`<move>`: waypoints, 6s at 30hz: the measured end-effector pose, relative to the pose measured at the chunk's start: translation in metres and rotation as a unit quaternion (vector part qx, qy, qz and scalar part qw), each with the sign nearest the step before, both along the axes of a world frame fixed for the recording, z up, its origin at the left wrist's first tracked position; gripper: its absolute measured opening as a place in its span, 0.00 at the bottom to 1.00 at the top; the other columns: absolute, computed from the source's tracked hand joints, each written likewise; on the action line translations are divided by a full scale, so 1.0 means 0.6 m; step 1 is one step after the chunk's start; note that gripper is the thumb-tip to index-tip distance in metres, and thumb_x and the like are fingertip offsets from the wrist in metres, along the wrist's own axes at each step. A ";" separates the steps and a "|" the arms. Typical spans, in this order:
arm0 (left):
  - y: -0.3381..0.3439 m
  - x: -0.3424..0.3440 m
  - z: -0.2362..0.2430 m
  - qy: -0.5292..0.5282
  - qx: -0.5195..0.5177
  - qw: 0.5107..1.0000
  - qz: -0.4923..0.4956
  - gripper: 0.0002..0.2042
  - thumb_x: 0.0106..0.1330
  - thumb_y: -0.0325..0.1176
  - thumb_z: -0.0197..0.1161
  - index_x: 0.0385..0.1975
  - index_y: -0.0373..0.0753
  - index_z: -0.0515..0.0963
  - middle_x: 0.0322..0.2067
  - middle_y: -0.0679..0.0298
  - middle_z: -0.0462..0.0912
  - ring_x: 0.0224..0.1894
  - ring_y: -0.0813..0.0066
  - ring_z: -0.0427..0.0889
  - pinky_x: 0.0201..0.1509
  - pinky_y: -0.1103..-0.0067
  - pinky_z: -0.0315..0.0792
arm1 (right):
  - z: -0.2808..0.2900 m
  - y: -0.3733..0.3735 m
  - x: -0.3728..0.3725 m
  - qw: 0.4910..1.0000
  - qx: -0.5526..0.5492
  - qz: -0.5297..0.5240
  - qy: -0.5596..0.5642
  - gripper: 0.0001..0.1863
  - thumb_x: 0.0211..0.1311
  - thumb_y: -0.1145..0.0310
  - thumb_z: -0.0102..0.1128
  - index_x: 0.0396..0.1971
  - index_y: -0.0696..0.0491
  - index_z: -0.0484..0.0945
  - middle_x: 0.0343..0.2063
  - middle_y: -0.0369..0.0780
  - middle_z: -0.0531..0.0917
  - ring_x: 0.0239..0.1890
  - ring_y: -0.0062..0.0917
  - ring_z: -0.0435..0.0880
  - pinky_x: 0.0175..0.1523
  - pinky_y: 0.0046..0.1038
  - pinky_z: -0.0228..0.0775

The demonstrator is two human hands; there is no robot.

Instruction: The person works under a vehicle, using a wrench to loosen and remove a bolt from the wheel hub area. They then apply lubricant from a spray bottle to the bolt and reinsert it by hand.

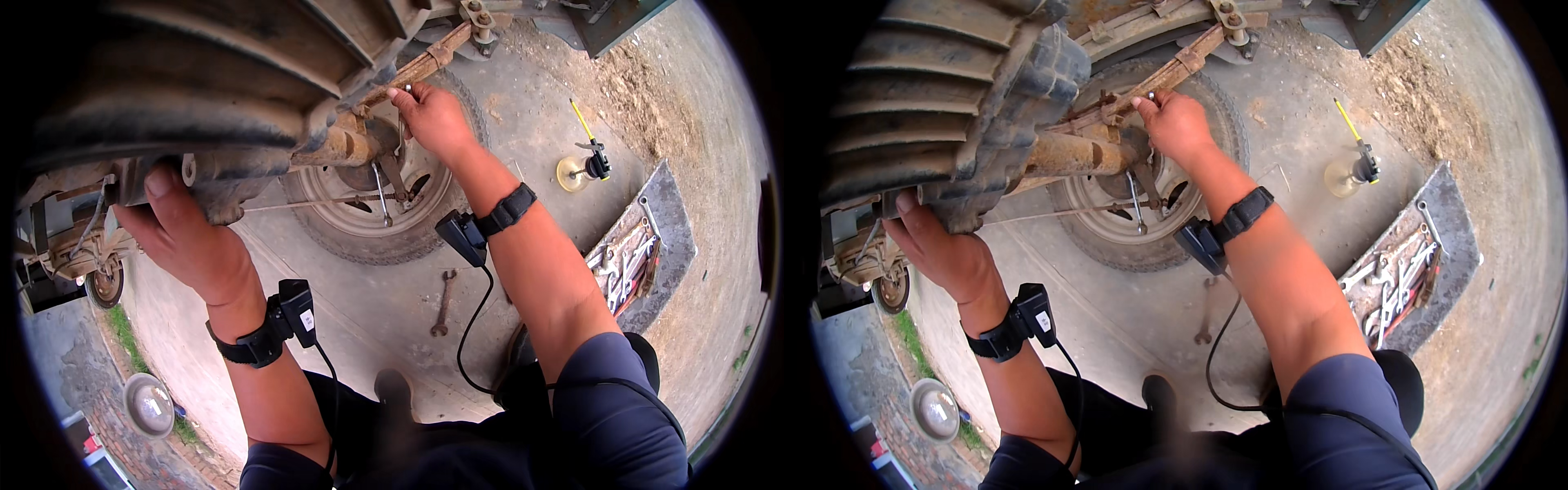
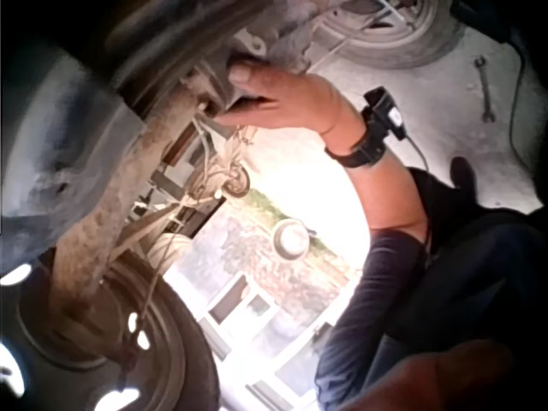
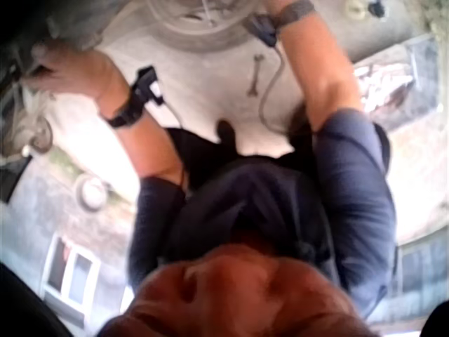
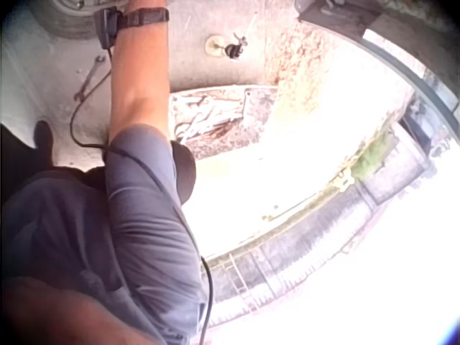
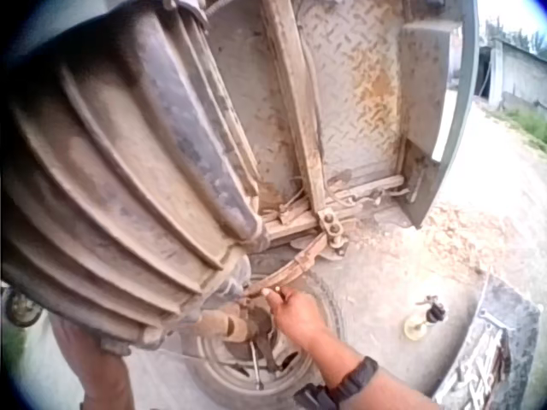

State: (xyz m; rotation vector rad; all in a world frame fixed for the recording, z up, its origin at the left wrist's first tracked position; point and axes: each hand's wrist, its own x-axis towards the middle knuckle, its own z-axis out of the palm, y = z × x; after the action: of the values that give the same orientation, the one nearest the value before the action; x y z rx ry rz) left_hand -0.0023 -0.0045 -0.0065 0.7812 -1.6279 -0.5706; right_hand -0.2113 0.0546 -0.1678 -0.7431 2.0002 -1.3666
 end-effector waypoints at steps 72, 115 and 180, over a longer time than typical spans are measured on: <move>-0.002 0.002 0.001 -0.012 -0.008 1.000 -0.027 0.30 0.74 0.48 0.50 0.67 0.31 0.60 0.63 0.51 0.68 0.62 0.64 0.70 0.68 0.70 0.62 | -0.028 0.097 0.020 0.993 -0.047 0.025 -0.105 0.14 0.70 0.64 0.52 0.33 0.61 0.78 0.21 0.41 0.85 0.26 0.24 0.86 0.37 0.28 0.77; -0.010 -0.001 -0.003 0.038 -0.002 0.998 -0.059 0.34 0.71 0.50 0.57 0.65 0.28 0.60 0.59 0.49 0.71 0.57 0.65 0.74 0.63 0.72 0.67 | 0.050 0.139 -0.031 0.949 -0.207 -0.058 -0.233 0.07 0.65 0.68 0.61 0.35 0.57 0.79 0.21 0.32 0.79 0.19 0.15 0.74 0.26 0.20 0.66; -0.007 0.000 -0.008 0.002 -0.026 1.000 -0.011 0.27 0.76 0.49 0.45 0.59 0.28 0.68 0.58 0.48 0.71 0.58 0.61 0.72 0.63 0.70 0.66 | -0.010 -0.027 0.009 0.950 0.257 0.170 0.044 0.24 0.71 0.53 0.47 0.44 0.58 0.84 0.47 0.51 0.84 0.53 0.45 0.80 0.57 0.40 0.71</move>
State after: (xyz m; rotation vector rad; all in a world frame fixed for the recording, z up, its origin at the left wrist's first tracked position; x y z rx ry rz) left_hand -0.0022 -0.0089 -0.0113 0.7240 -1.6428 -0.5436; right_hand -0.2060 0.0384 -0.1741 -0.8558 2.0487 -0.5839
